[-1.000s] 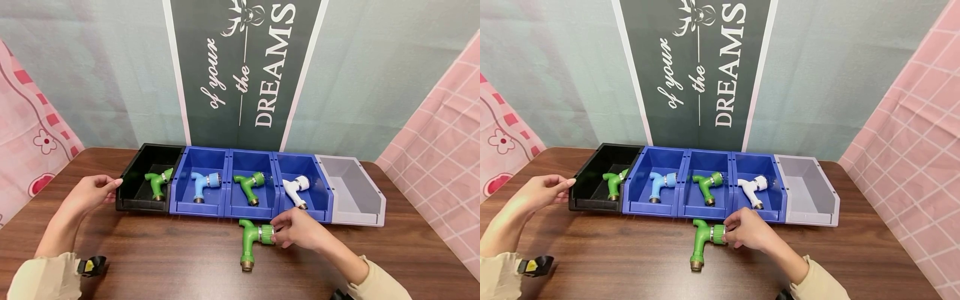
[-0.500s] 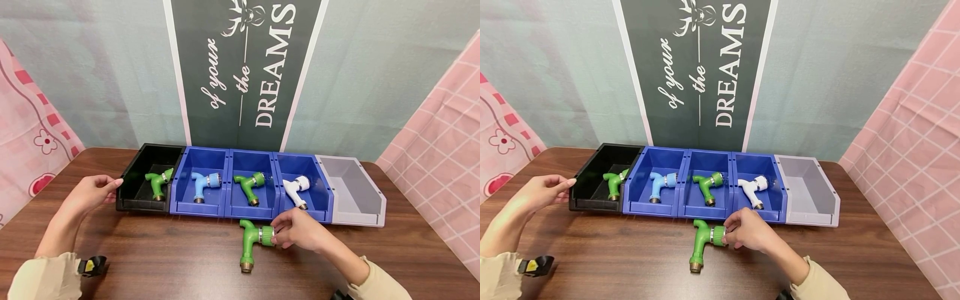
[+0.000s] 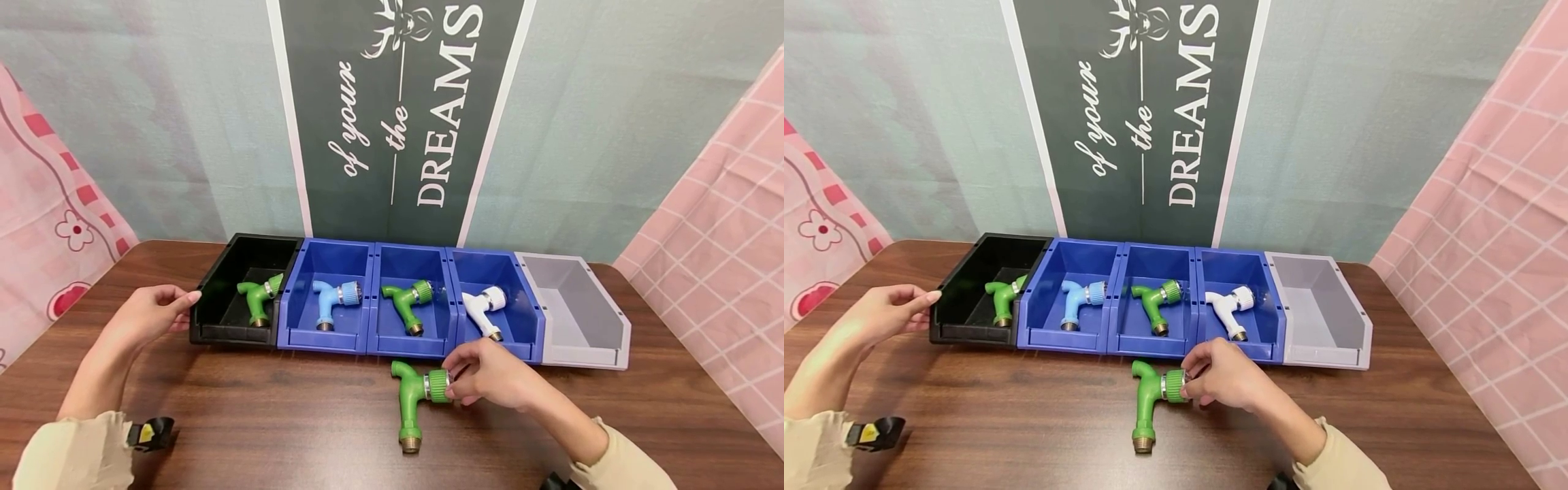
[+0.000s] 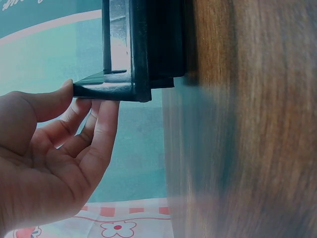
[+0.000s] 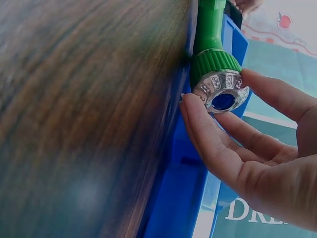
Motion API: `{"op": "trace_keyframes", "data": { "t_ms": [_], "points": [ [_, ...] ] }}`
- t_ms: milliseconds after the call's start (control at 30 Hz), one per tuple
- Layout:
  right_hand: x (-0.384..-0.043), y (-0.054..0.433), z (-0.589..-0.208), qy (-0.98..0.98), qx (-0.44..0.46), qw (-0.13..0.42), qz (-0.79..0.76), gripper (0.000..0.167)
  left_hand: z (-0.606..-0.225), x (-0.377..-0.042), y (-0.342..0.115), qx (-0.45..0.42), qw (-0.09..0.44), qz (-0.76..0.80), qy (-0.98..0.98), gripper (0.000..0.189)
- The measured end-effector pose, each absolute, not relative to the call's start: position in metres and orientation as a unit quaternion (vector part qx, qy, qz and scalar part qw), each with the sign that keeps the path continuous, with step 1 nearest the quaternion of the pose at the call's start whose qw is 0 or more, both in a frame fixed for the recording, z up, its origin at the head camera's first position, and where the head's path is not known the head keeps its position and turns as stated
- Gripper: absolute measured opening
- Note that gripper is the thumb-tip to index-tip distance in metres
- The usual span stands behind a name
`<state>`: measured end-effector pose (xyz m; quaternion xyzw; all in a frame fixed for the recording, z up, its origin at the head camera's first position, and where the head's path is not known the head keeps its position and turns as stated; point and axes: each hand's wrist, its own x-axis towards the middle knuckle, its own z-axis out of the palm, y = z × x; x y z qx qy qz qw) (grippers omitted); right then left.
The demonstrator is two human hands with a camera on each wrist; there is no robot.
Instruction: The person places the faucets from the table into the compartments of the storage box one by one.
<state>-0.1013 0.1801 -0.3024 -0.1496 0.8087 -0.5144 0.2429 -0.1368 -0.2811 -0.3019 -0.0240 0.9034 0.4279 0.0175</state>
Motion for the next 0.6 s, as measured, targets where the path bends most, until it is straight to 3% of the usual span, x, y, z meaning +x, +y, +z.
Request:
{"op": "trace_keyframes", "data": {
  "t_ms": [600],
  "points": [
    [-0.0997,0.1837,-0.2958,0.803,-0.165,0.244,-0.518,0.031,-0.3008,-0.1358,-0.2808,-0.024,0.023,0.418,0.908,0.040]
  ]
}}
